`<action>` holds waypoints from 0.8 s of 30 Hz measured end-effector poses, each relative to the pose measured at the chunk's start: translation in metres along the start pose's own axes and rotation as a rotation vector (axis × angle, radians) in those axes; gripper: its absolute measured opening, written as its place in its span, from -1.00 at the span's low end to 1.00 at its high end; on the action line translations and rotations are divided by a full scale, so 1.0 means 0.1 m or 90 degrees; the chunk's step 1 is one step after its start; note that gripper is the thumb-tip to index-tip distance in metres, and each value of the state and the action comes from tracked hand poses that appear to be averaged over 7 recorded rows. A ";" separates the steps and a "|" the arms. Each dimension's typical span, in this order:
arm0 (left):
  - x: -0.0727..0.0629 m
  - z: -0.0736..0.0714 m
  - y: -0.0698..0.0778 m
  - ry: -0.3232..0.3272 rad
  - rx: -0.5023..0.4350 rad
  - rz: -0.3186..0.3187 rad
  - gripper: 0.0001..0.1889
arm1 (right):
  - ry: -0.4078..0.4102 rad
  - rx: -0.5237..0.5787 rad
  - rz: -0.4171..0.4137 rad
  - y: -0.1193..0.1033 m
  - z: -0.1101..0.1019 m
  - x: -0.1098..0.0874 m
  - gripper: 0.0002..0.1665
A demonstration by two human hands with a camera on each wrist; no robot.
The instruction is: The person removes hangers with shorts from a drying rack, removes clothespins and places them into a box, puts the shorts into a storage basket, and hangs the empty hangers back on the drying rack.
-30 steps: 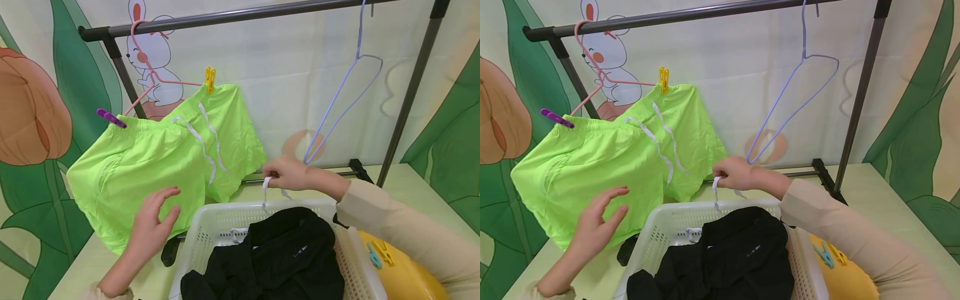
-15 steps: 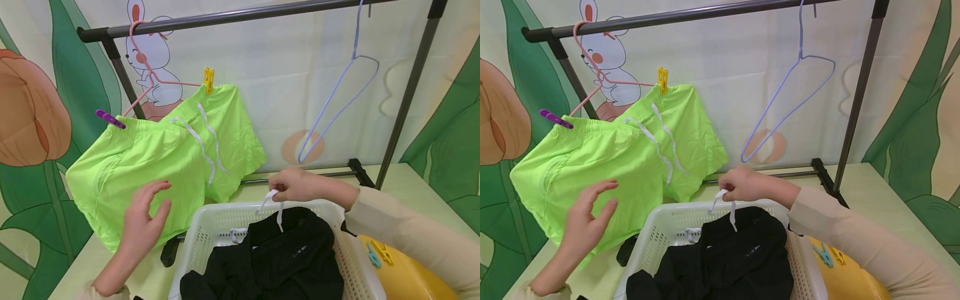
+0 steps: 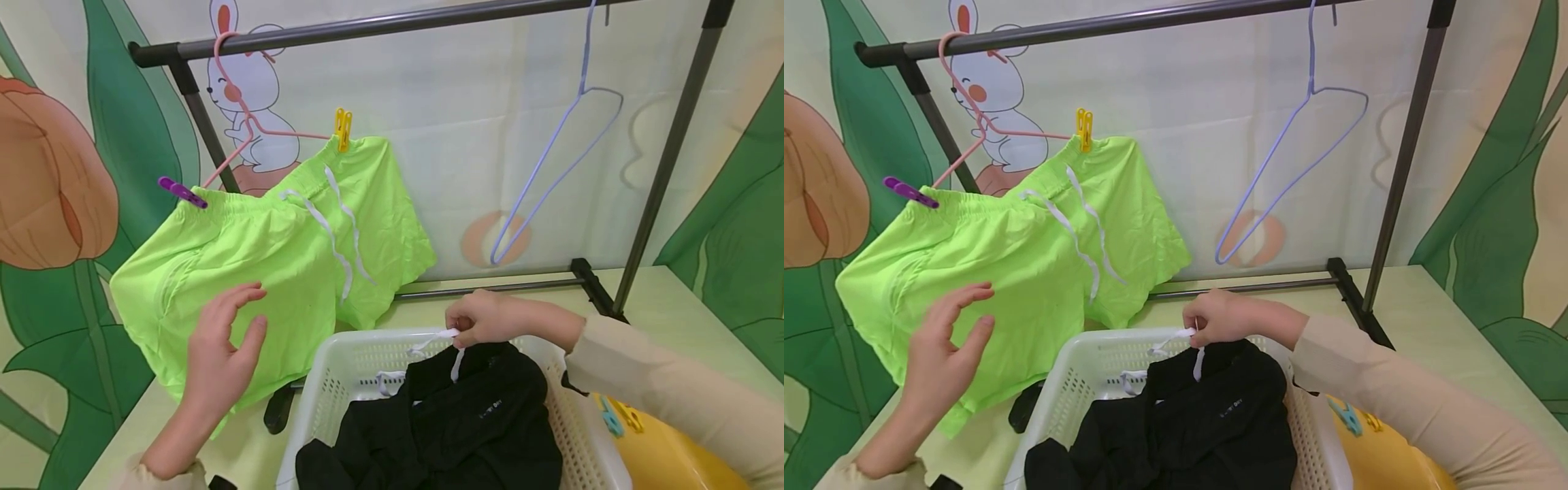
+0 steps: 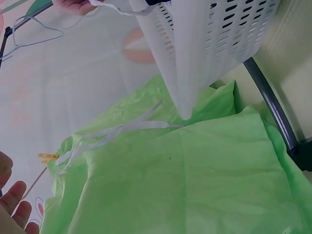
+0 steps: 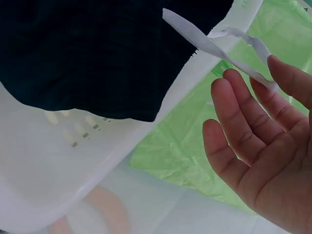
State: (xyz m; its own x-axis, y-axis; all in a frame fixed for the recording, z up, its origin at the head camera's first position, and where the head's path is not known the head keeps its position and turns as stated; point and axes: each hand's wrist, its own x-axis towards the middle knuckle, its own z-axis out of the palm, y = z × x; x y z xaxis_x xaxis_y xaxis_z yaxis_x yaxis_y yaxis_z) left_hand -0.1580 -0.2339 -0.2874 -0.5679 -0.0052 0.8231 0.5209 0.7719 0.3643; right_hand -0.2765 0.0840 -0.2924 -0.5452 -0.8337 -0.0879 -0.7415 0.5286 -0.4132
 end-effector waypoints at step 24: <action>0.31 -0.19 -0.12 0.200 0.095 0.055 -0.68 | -0.022 0.038 0.027 0.08 0.04 -0.10 -0.87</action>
State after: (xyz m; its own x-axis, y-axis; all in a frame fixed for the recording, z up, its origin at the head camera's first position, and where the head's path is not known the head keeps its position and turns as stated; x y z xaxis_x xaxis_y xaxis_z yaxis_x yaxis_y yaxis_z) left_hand -0.1700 -0.2556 -0.2580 -0.2907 -0.1130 0.9501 0.4466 0.8621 0.2392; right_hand -0.2754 0.0965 -0.2985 -0.5607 -0.8167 -0.1367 -0.6931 0.5532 -0.4622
